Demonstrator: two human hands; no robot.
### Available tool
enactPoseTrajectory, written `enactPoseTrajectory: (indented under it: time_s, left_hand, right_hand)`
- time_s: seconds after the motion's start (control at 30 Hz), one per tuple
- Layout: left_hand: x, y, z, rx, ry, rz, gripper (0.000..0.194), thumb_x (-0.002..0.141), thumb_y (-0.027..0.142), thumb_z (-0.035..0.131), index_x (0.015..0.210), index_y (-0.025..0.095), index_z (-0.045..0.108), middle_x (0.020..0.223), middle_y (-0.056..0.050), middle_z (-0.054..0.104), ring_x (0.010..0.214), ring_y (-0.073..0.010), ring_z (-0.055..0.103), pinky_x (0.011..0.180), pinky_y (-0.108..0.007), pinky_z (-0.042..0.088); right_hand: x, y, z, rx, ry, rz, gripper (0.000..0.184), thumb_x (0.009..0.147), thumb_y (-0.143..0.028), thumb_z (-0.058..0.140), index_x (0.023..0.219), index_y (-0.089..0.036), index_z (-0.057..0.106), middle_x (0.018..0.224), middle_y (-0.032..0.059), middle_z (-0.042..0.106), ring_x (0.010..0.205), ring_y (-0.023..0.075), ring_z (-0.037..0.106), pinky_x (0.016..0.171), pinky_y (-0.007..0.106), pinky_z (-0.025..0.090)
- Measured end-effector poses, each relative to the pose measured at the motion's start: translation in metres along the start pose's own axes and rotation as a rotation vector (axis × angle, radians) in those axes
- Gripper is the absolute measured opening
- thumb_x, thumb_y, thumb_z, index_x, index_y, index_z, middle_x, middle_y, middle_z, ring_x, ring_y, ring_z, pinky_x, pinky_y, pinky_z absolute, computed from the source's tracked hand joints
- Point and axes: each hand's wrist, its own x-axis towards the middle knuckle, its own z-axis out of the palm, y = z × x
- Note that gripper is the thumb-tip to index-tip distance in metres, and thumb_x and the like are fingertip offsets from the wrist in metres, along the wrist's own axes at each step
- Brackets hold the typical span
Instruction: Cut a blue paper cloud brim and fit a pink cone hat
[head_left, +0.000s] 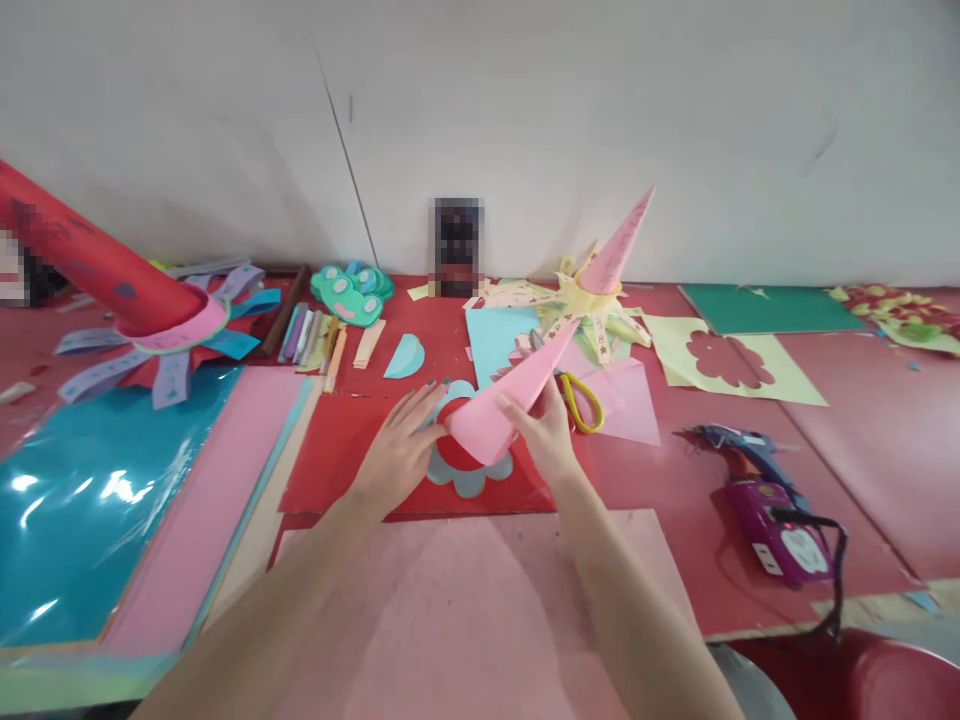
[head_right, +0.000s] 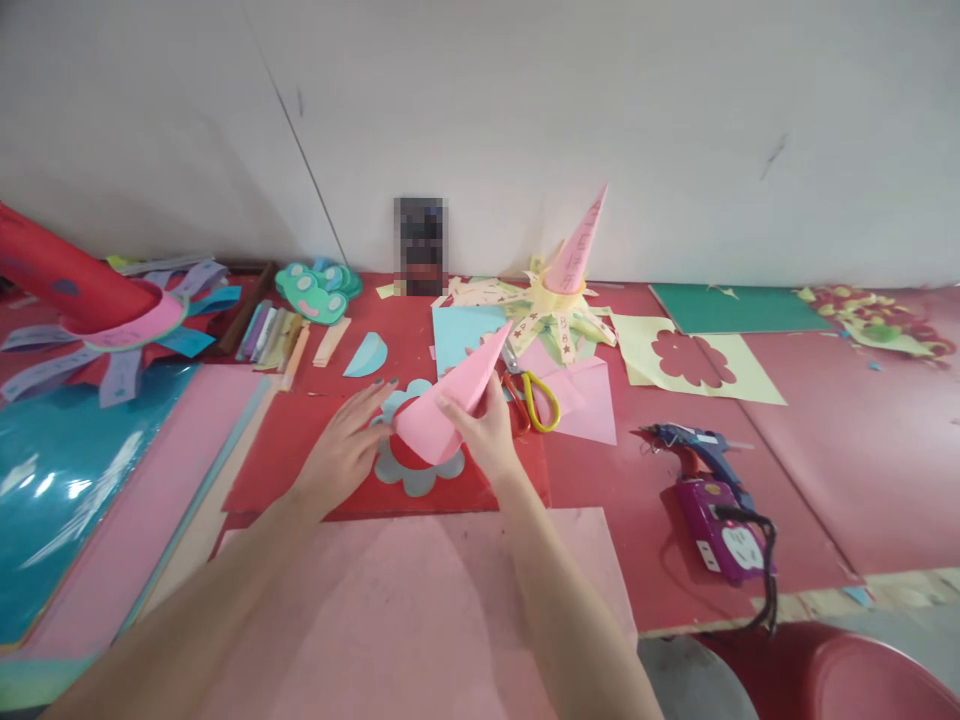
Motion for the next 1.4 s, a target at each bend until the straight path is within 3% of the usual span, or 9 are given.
enactPoseTrajectory:
  time_s: [0.17, 0.3, 0.5, 0.67, 0.93, 1.07, 1.17, 1.27, 1.4]
  left_hand:
    - [0.0, -0.003, 0.0, -0.107, 0.052, -0.274, 0.03, 0.083, 0.007, 0.038, 0.086, 0.02, 0.064, 0.132, -0.007, 0.057, 0.127, -0.0222, 0.048, 0.105, -0.045, 0.042]
    - [0.0, 0.005, 0.0, -0.246, 0.023, -0.39, 0.03, 0.092, 0.025, 0.04, 0.116, 0.02, 0.056, 0.127, -0.008, 0.06, 0.118, -0.0205, 0.056, 0.101, -0.041, 0.046]
    - [-0.002, 0.014, 0.006, -0.291, -0.202, -0.317, 0.059, 0.092, 0.045, 0.04, 0.142, 0.016, 0.031, 0.147, -0.013, 0.039, 0.138, -0.0254, 0.034, 0.11, -0.045, 0.035]
    - [-0.004, 0.012, 0.013, -0.272, -0.232, -0.237, 0.06, 0.093, 0.046, 0.038, 0.144, 0.018, 0.026, 0.148, -0.013, 0.038, 0.139, -0.0238, 0.031, 0.115, -0.047, 0.024]
    - [-0.008, 0.006, 0.014, -0.287, -0.16, -0.248, 0.078, 0.085, 0.056, 0.048, 0.148, 0.023, 0.016, 0.15, -0.014, 0.035, 0.14, -0.0261, 0.029, 0.114, -0.048, 0.025]
    - [-0.007, 0.007, 0.01, -0.287, -0.167, -0.264, 0.077, 0.086, 0.053, 0.049, 0.148, 0.023, 0.015, 0.149, -0.013, 0.036, 0.139, -0.0263, 0.031, 0.114, -0.047, 0.027]
    - [-0.007, 0.008, 0.006, -0.278, -0.153, -0.267, 0.069, 0.09, 0.046, 0.046, 0.148, 0.025, 0.014, 0.15, -0.011, 0.036, 0.139, -0.0259, 0.032, 0.112, -0.047, 0.031]
    - [-0.008, 0.009, 0.003, -0.308, -0.14, -0.291, 0.069, 0.092, 0.041, 0.044, 0.149, 0.029, 0.008, 0.15, -0.009, 0.035, 0.138, -0.0258, 0.033, 0.11, -0.046, 0.035]
    - [-0.01, 0.012, 0.003, -0.391, -0.169, -0.332, 0.073, 0.092, 0.038, 0.045, 0.149, 0.032, 0.0, 0.153, -0.011, 0.029, 0.137, -0.0273, 0.035, 0.104, -0.044, 0.043]
  right_hand:
    - [-0.011, 0.004, 0.012, -0.085, -0.033, -0.074, 0.068, 0.071, -0.035, 0.073, 0.131, -0.025, 0.043, 0.118, 0.0093, 0.061, 0.109, 0.0241, 0.059, 0.093, 0.041, 0.049]
    - [-0.014, 0.011, 0.017, -0.192, -0.087, -0.02, 0.063, 0.068, -0.033, 0.075, 0.124, -0.023, 0.048, 0.121, 0.0096, 0.058, 0.114, 0.0253, 0.055, 0.1, 0.043, 0.044]
    - [-0.016, 0.008, 0.017, -0.209, -0.207, 0.03, 0.066, 0.067, -0.035, 0.076, 0.126, -0.023, 0.048, 0.124, 0.0096, 0.057, 0.118, 0.0251, 0.053, 0.098, 0.042, 0.047]
    - [-0.019, 0.006, 0.015, -0.231, -0.325, 0.07, 0.077, 0.067, -0.036, 0.076, 0.136, -0.027, 0.042, 0.131, 0.0095, 0.054, 0.116, 0.0252, 0.054, 0.088, 0.04, 0.054]
    - [-0.012, 0.009, -0.004, -0.228, -0.423, 0.057, 0.1, 0.055, -0.048, 0.083, 0.141, -0.033, 0.034, 0.151, 0.0067, 0.032, 0.139, 0.0285, 0.03, 0.111, 0.048, 0.032]
    - [-0.005, 0.002, -0.013, -0.089, -0.327, -0.069, 0.081, 0.068, -0.072, 0.058, 0.138, -0.034, 0.039, 0.147, 0.0052, 0.04, 0.138, 0.0266, 0.032, 0.112, 0.048, 0.029]
    - [-0.001, 0.0, -0.013, -0.063, -0.123, -0.004, 0.056, 0.087, -0.066, 0.034, 0.128, -0.03, 0.049, 0.135, 0.0069, 0.054, 0.13, 0.0232, 0.046, 0.106, 0.046, 0.038]
    - [0.002, 0.004, -0.012, -0.192, 0.053, 0.129, 0.039, 0.089, -0.054, 0.042, 0.108, -0.025, 0.06, 0.115, 0.0082, 0.065, 0.11, 0.0226, 0.06, 0.089, 0.039, 0.05]
    - [0.002, 0.01, -0.011, -0.426, 0.08, 0.141, 0.028, 0.086, -0.046, 0.051, 0.091, -0.021, 0.064, 0.093, 0.0064, 0.067, 0.08, 0.0186, 0.062, 0.073, 0.033, 0.051]
